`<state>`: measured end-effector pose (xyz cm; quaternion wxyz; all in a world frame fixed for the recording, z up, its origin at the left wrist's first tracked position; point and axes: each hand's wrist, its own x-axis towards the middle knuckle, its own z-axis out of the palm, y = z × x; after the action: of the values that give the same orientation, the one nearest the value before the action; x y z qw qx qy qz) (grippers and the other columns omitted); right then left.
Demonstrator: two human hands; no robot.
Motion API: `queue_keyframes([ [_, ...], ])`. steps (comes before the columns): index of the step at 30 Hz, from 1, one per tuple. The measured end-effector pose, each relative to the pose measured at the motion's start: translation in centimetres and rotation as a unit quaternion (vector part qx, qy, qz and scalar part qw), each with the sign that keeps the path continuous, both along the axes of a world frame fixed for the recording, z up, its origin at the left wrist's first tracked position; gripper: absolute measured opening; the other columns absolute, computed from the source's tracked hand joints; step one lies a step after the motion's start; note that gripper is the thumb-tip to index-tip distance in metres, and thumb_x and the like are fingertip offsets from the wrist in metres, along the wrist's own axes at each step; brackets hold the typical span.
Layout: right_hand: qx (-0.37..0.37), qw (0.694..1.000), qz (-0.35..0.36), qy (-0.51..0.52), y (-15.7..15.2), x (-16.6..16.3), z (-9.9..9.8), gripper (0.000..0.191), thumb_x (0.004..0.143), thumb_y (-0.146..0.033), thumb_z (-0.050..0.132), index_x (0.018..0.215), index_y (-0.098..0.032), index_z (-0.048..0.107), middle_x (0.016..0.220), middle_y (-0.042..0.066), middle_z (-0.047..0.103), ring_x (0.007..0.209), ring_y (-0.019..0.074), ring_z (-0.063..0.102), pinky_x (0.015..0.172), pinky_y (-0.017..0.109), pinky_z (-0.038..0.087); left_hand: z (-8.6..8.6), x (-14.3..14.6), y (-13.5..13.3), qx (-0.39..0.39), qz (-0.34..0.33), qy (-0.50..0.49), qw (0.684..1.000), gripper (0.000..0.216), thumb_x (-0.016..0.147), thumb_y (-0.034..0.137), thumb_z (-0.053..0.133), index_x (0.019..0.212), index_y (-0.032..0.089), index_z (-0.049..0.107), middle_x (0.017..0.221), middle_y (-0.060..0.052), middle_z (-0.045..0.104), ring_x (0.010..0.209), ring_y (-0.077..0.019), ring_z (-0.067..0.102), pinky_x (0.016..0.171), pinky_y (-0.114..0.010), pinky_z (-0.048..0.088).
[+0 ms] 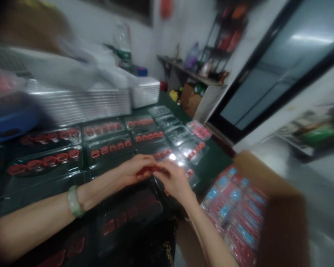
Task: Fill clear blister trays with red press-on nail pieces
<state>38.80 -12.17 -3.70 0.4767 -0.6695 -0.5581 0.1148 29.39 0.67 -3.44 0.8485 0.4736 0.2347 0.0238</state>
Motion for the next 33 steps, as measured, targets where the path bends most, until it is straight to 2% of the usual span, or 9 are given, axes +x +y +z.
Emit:
queue_keyframes([
  [3, -0.020, 0.999, 0.023, 0.044, 0.0, 0.0, 0.0, 0.016, 0.072, -0.025, 0.059, 0.088, -0.021, 0.062, 0.080, 0.003, 0.062, 0.072, 0.0140, 0.056, 0.068, 0.027, 0.045, -0.1, 0.2, 0.0, -0.047, -0.022, 0.021, 0.998, 0.011, 0.063, 0.017, 0.061, 0.060, 0.011, 0.053, 0.039, 0.003, 0.045, 0.029, -0.0035, 0.036, 0.027, -0.013, 0.018],
  [7, -0.043, 0.997, 0.008, 0.070, 0.5, 1.5, -0.4, 0.017, 0.072, -0.031, 0.059, 0.082, -0.019, 0.063, 0.077, 0.003, 0.063, 0.068, 0.0142, 0.058, 0.062, 0.026, 0.046, -1.0, 0.7, 0.6, -0.113, -0.026, 0.038, 0.993, 0.011, 0.065, 0.019, 0.060, 0.066, 0.010, 0.054, 0.047, 0.001, 0.049, 0.031, -0.0037, 0.039, 0.027, -0.013, 0.017],
  [10, -0.036, 0.997, -0.072, 0.022, 1.9, 5.3, -0.6, 0.023, 0.072, -0.036, 0.056, 0.083, -0.017, 0.062, 0.071, 0.003, 0.063, 0.059, 0.0130, 0.056, 0.053, 0.024, 0.044, -1.4, 0.7, 1.5, -0.131, -0.003, 0.032, 0.991, 0.013, 0.068, 0.022, 0.058, 0.075, 0.012, 0.054, 0.057, -0.001, 0.053, 0.037, -0.0041, 0.044, 0.030, -0.013, 0.022],
  [13, -0.047, 0.984, -0.163, -0.054, 4.5, 10.4, -1.2, 0.029, 0.071, -0.038, 0.055, 0.083, -0.013, 0.062, 0.064, 0.005, 0.062, 0.053, 0.0129, 0.053, 0.048, 0.023, 0.042, -1.2, 0.1, 2.2, -0.160, 0.013, 0.013, 0.987, 0.012, 0.069, 0.021, 0.056, 0.077, 0.011, 0.055, 0.065, -0.004, 0.055, 0.048, -0.0087, 0.051, 0.036, -0.016, 0.030],
  [16, -0.069, 0.979, -0.170, -0.088, 7.4, 14.2, -2.3, 0.028, 0.068, -0.034, 0.056, 0.080, -0.011, 0.063, 0.061, 0.005, 0.061, 0.052, 0.0131, 0.053, 0.049, 0.023, 0.040, -0.6, -0.7, 2.5, -0.188, 0.013, -0.032, 0.982, 0.013, 0.072, 0.019, 0.050, 0.080, 0.010, 0.055, 0.074, -0.008, 0.056, 0.058, -0.0138, 0.055, 0.041, -0.021, 0.036],
  [18, -0.085, 0.977, -0.166, -0.108, 8.8, 15.4, -3.2, 0.024, 0.066, -0.031, 0.056, 0.076, -0.012, 0.064, 0.060, 0.004, 0.061, 0.053, 0.0129, 0.053, 0.050, 0.022, 0.040, -0.2, -1.0, 2.6, -0.197, 0.005, -0.068, 0.978, 0.018, 0.073, 0.018, 0.048, 0.087, 0.010, 0.055, 0.081, -0.009, 0.057, 0.063, -0.0156, 0.056, 0.045, -0.023, 0.038],
  [22, -0.126, 0.965, -0.172, -0.155, 10.0, 15.9, -4.3, 0.018, 0.065, -0.028, 0.056, 0.068, -0.014, 0.066, 0.060, 0.003, 0.062, 0.057, 0.0135, 0.054, 0.052, 0.021, 0.037, 0.0, -1.2, 2.9, -0.182, 0.003, -0.071, 0.981, 0.023, 0.074, 0.018, 0.051, 0.095, 0.012, 0.052, 0.086, -0.010, 0.057, 0.064, -0.0154, 0.057, 0.043, -0.021, 0.035],
  [28, -0.191, 0.941, -0.175, -0.217, 10.4, 15.5, -4.1, 0.019, 0.068, -0.027, 0.053, 0.073, -0.015, 0.067, 0.070, 0.005, 0.064, 0.066, 0.0149, 0.057, 0.059, 0.022, 0.038, -0.5, -1.1, 3.5, -0.139, 0.021, -0.053, 0.989, 0.027, 0.074, 0.038, 0.054, 0.082, 0.012, 0.052, 0.071, -0.004, 0.054, 0.046, -0.0075, 0.048, 0.032, -0.015, 0.020],
  [33, -0.252, 0.917, -0.178, -0.252, 11.4, 14.6, -3.6, 0.014, 0.068, -0.022, 0.055, 0.072, -0.015, 0.067, 0.076, 0.008, 0.065, 0.075, 0.0175, 0.057, 0.065, 0.024, 0.039, -0.7, -1.1, 3.3, -0.075, 0.035, -0.033, 0.996, 0.026, 0.065, 0.027, 0.066, 0.085, 0.016, 0.053, 0.063, 0.001, 0.050, 0.041, -0.0034, 0.043, 0.033, -0.014, 0.016],
])
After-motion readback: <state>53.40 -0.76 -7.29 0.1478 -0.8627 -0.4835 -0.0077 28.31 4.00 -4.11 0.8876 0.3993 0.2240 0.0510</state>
